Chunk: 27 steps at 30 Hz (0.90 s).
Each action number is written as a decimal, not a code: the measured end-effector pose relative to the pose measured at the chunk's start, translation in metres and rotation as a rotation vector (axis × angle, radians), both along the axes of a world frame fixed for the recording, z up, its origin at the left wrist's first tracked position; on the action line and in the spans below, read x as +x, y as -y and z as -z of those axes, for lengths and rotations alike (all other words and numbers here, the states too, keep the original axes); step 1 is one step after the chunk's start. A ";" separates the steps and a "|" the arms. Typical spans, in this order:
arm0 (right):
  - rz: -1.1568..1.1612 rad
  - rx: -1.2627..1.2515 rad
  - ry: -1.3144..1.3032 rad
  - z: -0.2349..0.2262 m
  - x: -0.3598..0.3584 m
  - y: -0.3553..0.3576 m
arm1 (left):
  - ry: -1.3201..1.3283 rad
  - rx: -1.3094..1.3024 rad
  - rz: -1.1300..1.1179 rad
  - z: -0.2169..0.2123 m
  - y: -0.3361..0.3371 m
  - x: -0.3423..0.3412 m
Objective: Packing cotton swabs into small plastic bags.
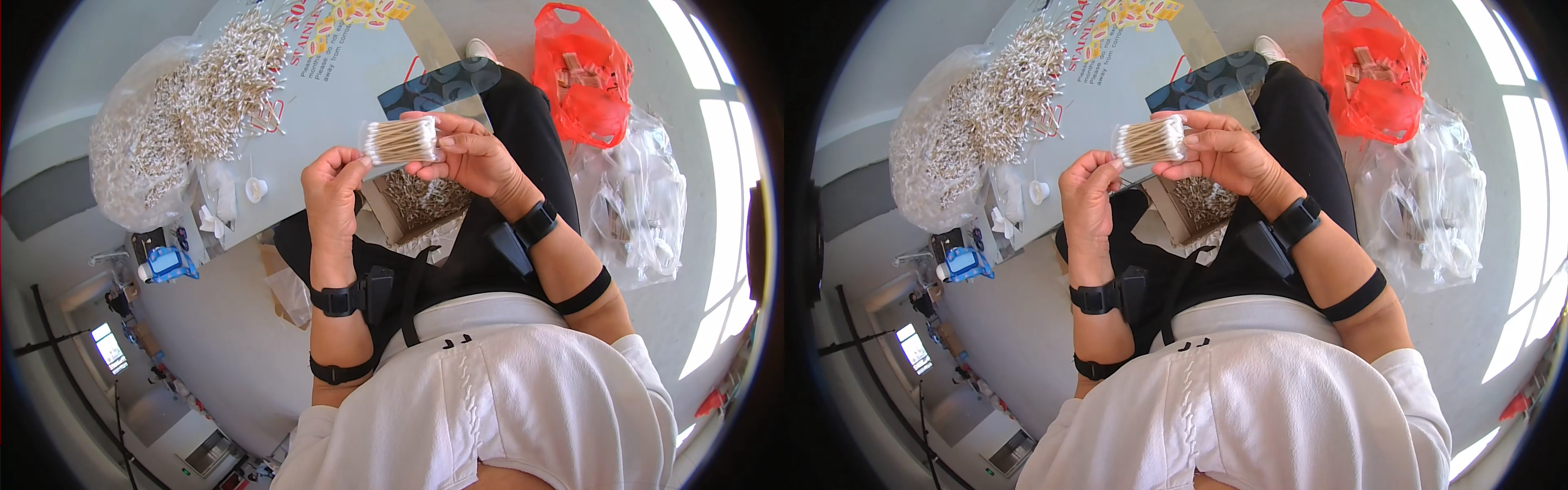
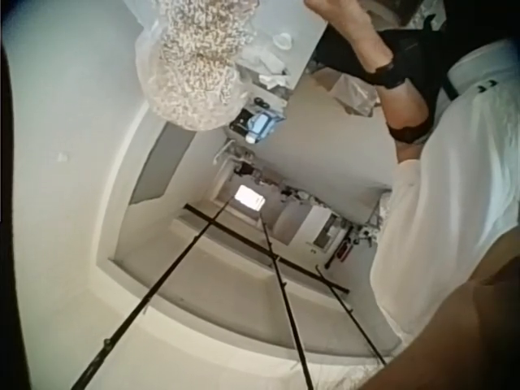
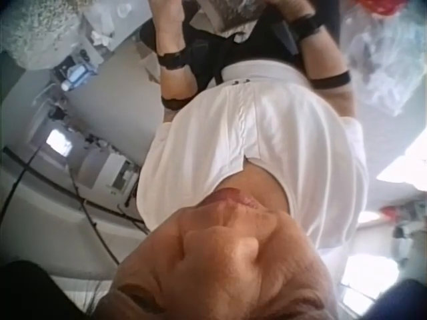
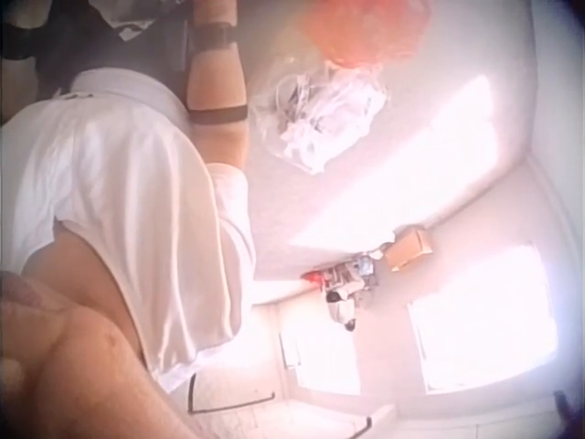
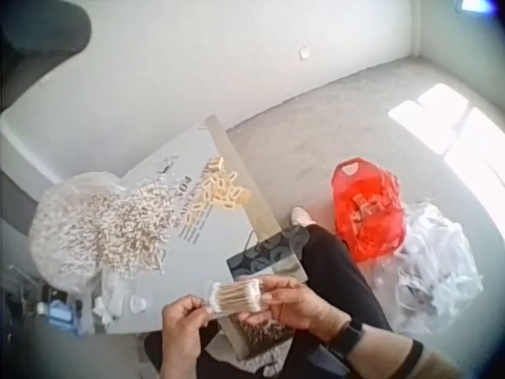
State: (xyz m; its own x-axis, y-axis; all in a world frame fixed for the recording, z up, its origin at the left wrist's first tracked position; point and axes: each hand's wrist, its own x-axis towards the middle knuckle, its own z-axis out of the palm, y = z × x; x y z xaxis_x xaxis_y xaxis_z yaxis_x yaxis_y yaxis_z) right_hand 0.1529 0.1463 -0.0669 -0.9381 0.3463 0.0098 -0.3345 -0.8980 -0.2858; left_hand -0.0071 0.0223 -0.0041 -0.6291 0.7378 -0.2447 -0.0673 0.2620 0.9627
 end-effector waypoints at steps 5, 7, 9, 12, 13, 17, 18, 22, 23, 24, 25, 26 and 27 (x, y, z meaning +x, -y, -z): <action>0.016 0.027 0.029 0.000 0.000 0.001 | 0.021 0.000 0.010 0.003 0.001 0.000; 0.014 0.024 0.032 0.002 0.000 0.001 | 0.005 0.013 0.013 0.004 0.001 0.002; 0.010 0.020 0.035 0.003 0.001 0.001 | 0.012 0.006 0.006 0.002 0.001 0.003; 0.013 0.016 0.033 0.006 0.001 -0.001 | 0.032 0.024 -0.014 -0.001 -0.001 0.006; 0.012 -0.005 0.019 0.006 0.001 -0.001 | 0.041 0.049 -0.027 -0.003 -0.001 0.007; 0.019 -0.023 -0.044 0.006 0.000 -0.002 | 0.004 0.079 0.022 -0.001 0.000 0.006; 0.019 -0.024 -0.045 0.006 0.000 -0.002 | 0.016 0.073 0.017 0.001 0.001 0.005; 0.019 -0.001 0.014 0.006 0.000 -0.001 | 0.036 0.060 0.000 0.004 0.003 0.004; 0.015 -0.002 0.027 0.006 0.000 -0.001 | 0.037 0.059 0.001 0.003 0.003 0.006; 0.017 -0.002 0.027 0.006 0.000 -0.001 | -0.020 0.055 -0.010 0.002 0.002 0.008; 0.021 -0.002 0.043 0.007 0.000 -0.001 | -0.077 0.052 -0.023 0.001 0.002 0.011; 0.026 -0.002 0.058 0.008 0.000 -0.001 | -0.078 0.051 -0.023 0.002 0.001 0.012; 0.026 -0.002 0.057 0.007 0.000 -0.001 | -0.218 0.087 -0.015 0.004 0.001 0.013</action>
